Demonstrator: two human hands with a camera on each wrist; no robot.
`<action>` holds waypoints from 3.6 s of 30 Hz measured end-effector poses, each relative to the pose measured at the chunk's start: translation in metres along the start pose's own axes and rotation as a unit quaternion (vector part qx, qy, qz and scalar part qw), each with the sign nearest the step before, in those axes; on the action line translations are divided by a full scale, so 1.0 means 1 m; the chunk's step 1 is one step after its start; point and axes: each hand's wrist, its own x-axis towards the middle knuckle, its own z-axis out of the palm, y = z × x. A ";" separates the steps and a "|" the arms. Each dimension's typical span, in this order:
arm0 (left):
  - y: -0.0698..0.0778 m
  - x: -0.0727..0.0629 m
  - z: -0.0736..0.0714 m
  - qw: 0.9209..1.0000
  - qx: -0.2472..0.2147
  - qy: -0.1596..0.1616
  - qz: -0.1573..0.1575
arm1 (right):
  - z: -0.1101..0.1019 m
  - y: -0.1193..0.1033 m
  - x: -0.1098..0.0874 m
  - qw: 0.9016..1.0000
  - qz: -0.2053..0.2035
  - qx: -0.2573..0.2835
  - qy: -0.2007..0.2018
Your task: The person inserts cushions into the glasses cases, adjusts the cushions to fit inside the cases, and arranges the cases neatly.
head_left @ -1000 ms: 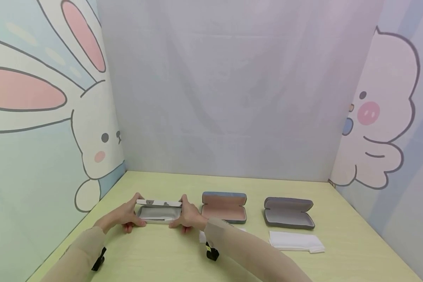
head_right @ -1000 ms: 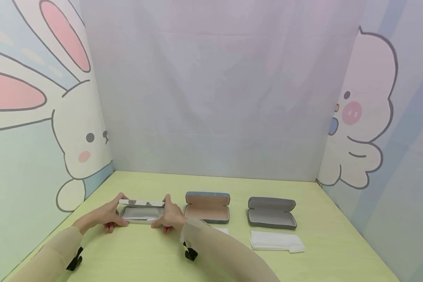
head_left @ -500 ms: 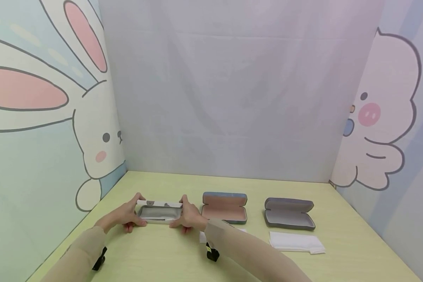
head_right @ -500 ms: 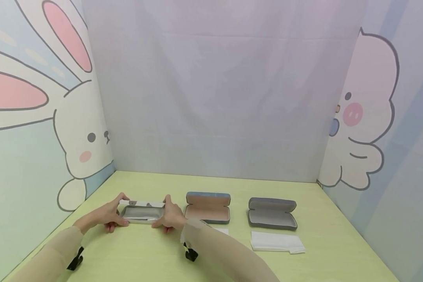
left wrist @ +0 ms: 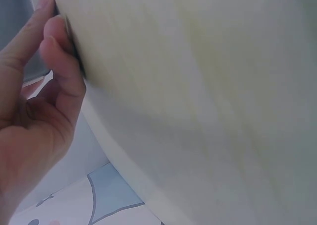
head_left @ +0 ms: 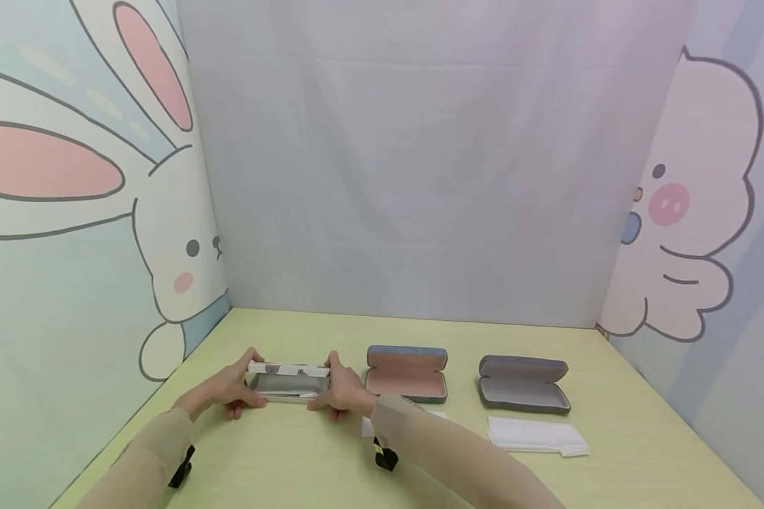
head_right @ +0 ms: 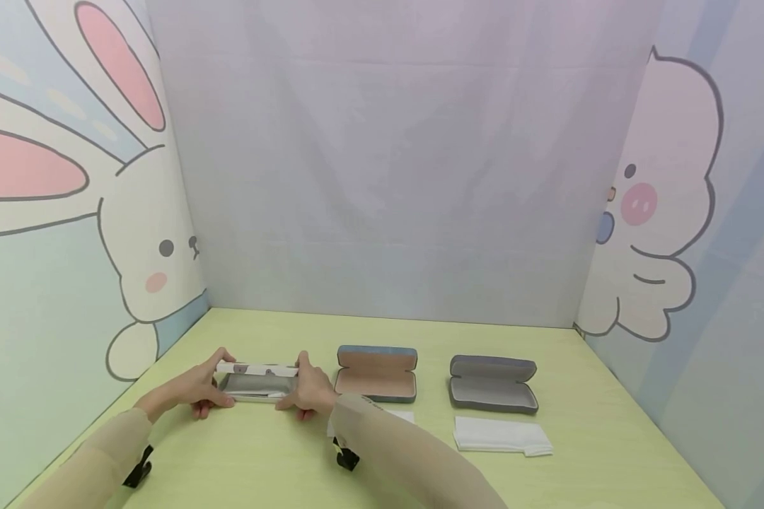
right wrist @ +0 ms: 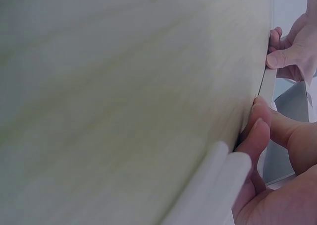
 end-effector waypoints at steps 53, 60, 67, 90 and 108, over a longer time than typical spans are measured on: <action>0.003 0.002 0.001 0.999 0.038 0.015 -0.028 | 0.001 0.000 0.001 0.999 -0.001 -0.031 0.009; 0.004 0.003 0.001 0.999 0.038 0.018 -0.032 | -0.001 0.000 -0.001 1.000 0.007 -0.028 0.005; 0.007 0.001 0.003 0.998 0.051 0.022 -0.035 | -0.004 -0.002 -0.002 1.000 0.009 -0.022 -0.008; 0.075 -0.012 -0.018 0.999 0.050 0.016 0.002 | -0.070 -0.044 -0.034 0.996 -0.076 0.038 -0.032; 0.116 -0.005 0.020 0.981 -0.164 -0.077 0.066 | -0.133 -0.024 -0.066 0.988 -0.069 0.135 -0.024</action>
